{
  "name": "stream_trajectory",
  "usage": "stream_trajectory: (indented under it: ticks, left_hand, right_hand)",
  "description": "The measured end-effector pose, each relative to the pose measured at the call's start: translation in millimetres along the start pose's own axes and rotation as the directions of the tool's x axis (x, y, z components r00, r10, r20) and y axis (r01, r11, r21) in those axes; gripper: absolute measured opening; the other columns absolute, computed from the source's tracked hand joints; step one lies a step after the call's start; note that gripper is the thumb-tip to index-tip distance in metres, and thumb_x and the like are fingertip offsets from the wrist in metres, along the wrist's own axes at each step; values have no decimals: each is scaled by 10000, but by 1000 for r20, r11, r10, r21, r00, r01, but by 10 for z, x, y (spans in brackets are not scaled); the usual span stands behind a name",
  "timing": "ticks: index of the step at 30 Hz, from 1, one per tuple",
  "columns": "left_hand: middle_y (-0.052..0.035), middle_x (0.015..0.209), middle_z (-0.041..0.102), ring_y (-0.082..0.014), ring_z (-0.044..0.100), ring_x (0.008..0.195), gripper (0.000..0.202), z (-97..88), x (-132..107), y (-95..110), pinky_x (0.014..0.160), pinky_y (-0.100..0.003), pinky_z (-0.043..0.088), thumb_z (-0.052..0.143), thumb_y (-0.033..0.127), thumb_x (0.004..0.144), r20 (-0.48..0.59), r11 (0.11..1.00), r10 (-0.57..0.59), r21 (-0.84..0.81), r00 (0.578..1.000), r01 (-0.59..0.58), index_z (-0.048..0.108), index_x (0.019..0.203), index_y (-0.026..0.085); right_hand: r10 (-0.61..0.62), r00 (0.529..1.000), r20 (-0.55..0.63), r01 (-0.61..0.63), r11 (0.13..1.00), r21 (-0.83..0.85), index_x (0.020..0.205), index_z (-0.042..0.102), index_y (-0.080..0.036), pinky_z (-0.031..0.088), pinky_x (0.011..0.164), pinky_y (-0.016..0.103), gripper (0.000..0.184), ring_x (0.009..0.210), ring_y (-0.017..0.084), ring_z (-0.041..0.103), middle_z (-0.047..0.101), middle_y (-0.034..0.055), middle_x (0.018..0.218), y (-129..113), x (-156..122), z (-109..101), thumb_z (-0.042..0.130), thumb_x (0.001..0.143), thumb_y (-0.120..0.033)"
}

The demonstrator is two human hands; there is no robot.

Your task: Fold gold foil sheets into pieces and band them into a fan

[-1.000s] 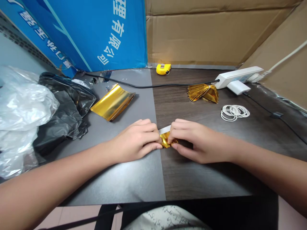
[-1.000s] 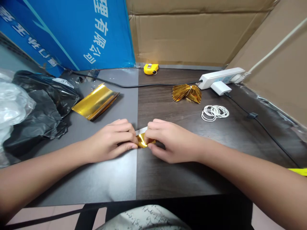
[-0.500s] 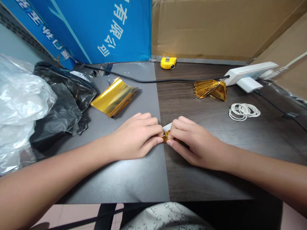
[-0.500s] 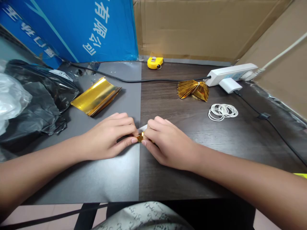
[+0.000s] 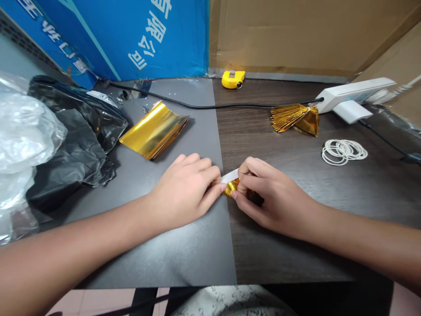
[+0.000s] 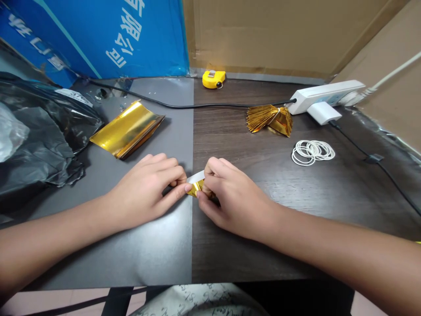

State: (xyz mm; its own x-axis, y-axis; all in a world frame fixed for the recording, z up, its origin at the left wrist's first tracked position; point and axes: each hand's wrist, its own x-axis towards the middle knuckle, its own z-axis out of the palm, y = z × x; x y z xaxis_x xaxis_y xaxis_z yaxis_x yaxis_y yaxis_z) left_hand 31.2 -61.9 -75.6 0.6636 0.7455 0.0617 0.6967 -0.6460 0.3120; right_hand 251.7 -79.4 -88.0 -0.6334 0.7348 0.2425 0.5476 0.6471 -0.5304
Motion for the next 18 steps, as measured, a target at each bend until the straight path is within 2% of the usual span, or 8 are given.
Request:
stream_trajectory:
  ticks: [5,12,18]
  left_hand:
    - [-21,772,600,-205,461,751,291,4,1,30,691,-353,257,525,378,968,-14,997,-66,-37,998,66,615,765,190]
    - [-17,740,610,-196,465,746,271,15,4,55,702,-355,258,556,367,931,-38,991,-129,-53,991,127,623,738,189]
    - [-6,740,602,-191,461,759,278,8,13,70,713,-353,246,540,368,926,-14,985,-160,-71,987,158,608,720,194]
  right_hand:
    - [-10,1000,1,10,1000,-11,705,502,-172,425,704,309,225,797,164,492,515,59,849,-5,22,-1,532,927,-143]
    - [26,999,-32,-26,1000,5,654,473,-184,418,662,287,258,784,158,505,511,43,821,0,24,27,588,875,-118]
    - [29,999,-43,-29,1000,-4,647,481,-185,420,659,287,254,783,160,512,513,43,815,-2,27,30,583,866,-106]
